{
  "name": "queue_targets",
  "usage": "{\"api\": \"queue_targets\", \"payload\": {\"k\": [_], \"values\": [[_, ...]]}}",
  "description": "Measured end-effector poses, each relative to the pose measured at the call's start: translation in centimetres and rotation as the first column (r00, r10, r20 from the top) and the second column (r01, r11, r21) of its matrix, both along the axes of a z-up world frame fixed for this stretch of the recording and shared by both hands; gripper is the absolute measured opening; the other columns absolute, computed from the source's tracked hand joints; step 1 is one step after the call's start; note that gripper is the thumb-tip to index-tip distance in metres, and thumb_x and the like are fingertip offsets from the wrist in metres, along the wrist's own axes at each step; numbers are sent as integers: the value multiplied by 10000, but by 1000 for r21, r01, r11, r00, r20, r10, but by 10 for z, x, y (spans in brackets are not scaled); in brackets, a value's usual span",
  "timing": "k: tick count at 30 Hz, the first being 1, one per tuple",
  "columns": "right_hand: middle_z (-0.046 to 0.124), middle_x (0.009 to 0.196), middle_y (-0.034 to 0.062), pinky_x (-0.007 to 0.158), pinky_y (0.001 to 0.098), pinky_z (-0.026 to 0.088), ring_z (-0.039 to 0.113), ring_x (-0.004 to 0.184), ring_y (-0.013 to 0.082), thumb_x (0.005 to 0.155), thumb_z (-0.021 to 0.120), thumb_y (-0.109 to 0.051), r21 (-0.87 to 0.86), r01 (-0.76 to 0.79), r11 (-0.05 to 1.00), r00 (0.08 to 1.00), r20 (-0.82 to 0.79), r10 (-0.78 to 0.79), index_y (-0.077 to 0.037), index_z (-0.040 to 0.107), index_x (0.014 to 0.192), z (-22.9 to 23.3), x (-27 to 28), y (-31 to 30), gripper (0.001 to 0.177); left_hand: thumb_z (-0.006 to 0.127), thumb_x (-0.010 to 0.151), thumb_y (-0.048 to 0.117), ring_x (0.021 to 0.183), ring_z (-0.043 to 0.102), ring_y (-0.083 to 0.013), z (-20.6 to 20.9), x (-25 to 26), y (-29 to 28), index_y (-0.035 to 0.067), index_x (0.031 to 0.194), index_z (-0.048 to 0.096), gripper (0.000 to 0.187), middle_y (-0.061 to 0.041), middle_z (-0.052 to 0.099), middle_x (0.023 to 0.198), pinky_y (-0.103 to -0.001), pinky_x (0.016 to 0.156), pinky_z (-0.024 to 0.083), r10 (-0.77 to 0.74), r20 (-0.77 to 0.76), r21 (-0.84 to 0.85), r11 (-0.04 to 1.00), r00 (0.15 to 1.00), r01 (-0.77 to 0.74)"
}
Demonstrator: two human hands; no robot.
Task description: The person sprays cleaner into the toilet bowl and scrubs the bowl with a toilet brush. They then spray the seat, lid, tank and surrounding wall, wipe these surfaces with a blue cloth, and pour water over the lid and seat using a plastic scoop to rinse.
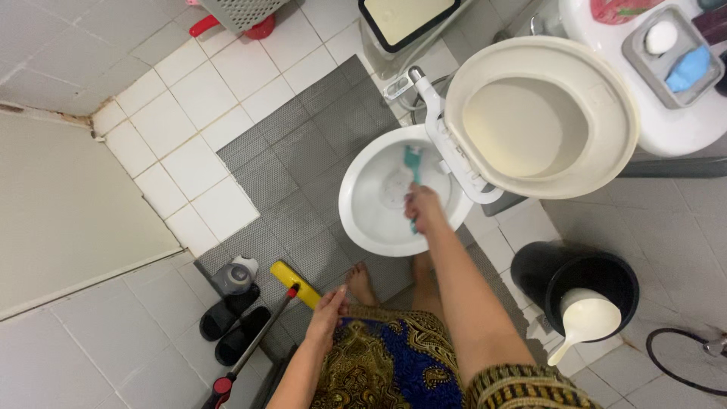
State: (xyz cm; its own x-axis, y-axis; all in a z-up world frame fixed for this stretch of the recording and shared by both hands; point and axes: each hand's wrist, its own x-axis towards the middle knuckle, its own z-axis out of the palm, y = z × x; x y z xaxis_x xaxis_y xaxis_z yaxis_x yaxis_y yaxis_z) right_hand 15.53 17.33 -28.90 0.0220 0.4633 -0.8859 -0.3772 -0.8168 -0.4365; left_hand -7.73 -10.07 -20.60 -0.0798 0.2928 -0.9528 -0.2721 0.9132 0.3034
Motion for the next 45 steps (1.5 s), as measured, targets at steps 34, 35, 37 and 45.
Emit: {"api": "queue_targets", "payload": {"k": [34, 35, 37, 45], "values": [[720, 1037, 147, 833, 406, 541, 674, 923, 219, 987, 686, -279, 137, -988, 77, 153, 718, 679, -3, 623, 1309, 37, 17, -119, 428, 613, 984, 423, 750, 519, -129, 16, -4, 29, 150, 1365, 636, 469, 2, 585, 872, -307, 690, 428, 157, 72, 15, 987, 985, -158], [713, 1048, 152, 818, 399, 533, 662, 925, 218, 986, 700, -287, 126, -989, 74, 143, 720, 679, 4, 605, 1324, 41, 23, -104, 457, 624, 988, 420, 736, 509, -135, 13, -1, 33, 130, 1364, 635, 475, -9, 587, 868, -304, 678, 423, 166, 84, 15, 986, 983, -168], [733, 929, 162, 754, 363, 584, 679, 826, 236, 1011, 593, -261, -140, -963, 231, 138, 481, 866, -39, 688, 1255, 42, 16, -70, 343, 629, 978, 398, 740, 509, -118, 12, 6, 26, 110, 1367, 626, 485, 4, 592, 888, -303, 662, 442, 210, 171, 81, 971, 963, -226], [717, 1094, 43, 822, 325, 591, 716, 845, 112, 1020, 637, -272, 156, -980, 126, 196, 612, 766, -44, 646, 1343, 87, -3, -153, 396, 610, 999, 402, 780, 531, -104, 11, -7, 21, 102, 1367, 617, 475, 10, 595, 900, -276, 682, 473, 169, 142, 165, 968, 975, -192]]}}
